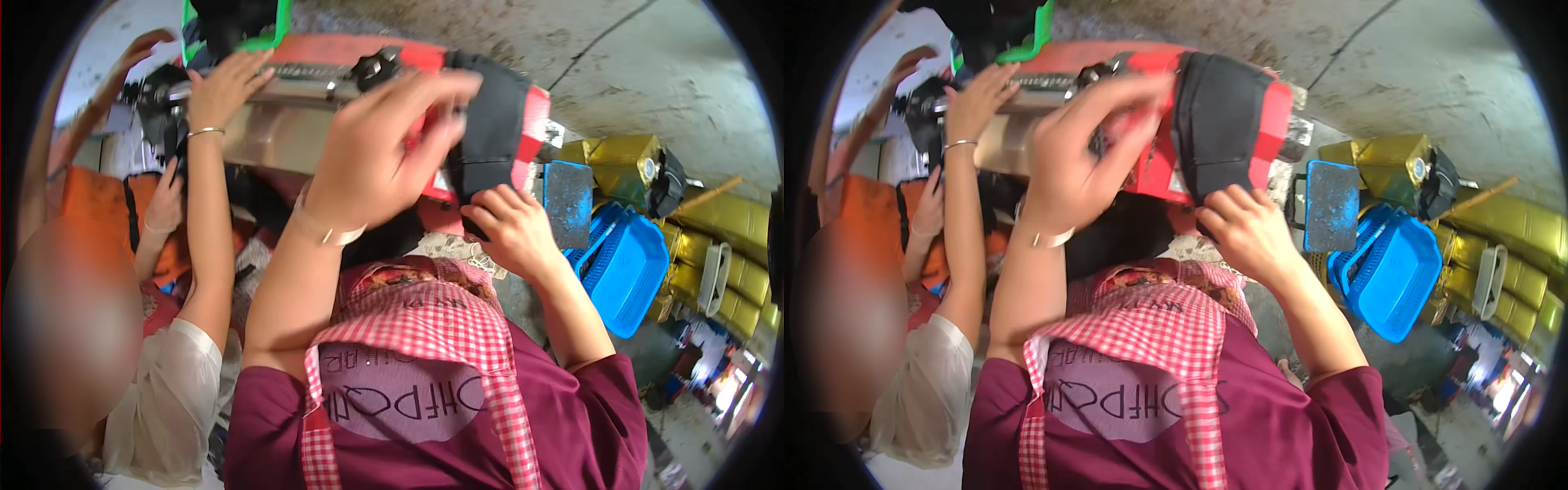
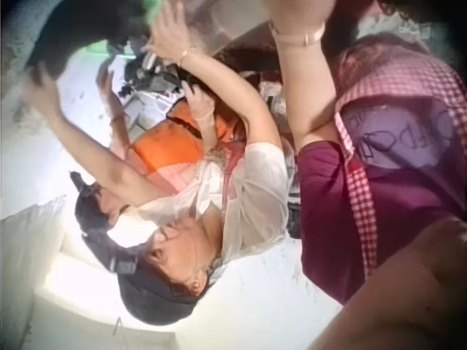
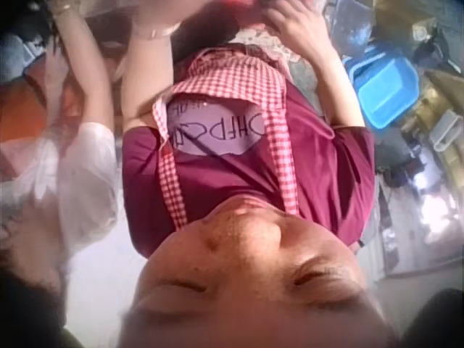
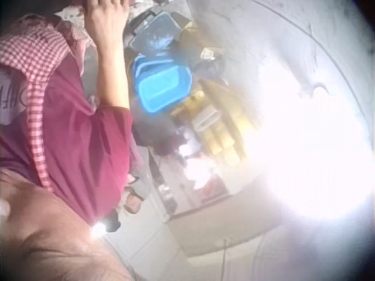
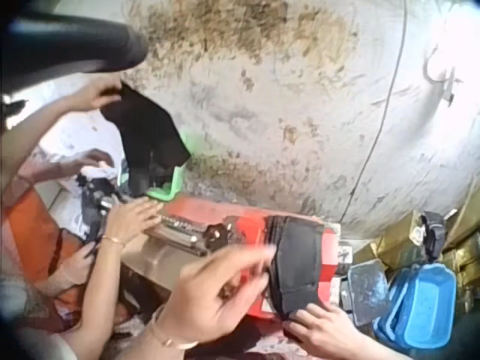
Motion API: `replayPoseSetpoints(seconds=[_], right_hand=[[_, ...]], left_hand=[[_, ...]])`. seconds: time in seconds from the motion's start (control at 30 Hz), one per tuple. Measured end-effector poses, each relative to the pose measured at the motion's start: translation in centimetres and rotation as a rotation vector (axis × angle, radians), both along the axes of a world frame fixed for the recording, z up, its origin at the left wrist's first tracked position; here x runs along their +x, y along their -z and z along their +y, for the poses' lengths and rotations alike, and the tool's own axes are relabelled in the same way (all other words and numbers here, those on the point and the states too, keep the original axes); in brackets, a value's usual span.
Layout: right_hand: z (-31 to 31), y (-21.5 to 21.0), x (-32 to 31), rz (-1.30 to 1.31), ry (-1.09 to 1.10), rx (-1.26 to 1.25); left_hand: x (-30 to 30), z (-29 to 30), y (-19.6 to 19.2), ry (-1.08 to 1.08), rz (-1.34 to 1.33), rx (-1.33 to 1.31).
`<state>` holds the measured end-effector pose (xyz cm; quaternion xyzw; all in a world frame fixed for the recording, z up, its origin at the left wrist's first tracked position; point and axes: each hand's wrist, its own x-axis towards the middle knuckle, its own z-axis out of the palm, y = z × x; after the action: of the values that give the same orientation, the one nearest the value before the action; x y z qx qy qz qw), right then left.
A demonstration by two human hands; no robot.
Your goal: Manually feeding and trimming black fabric/leather components on an industrial shoe manufacturing machine.
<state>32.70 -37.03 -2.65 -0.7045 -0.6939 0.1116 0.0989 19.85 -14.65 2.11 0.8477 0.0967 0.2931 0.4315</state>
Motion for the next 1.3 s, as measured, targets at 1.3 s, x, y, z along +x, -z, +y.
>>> replayPoseSetpoints(seconds=[1.3], right_hand=[[41.2, 9.8, 4.0, 0.917, -0.154, -0.887]], left_hand=[[-15.8, 11.3, 10.5, -0.836, 0.188, 0.215]])
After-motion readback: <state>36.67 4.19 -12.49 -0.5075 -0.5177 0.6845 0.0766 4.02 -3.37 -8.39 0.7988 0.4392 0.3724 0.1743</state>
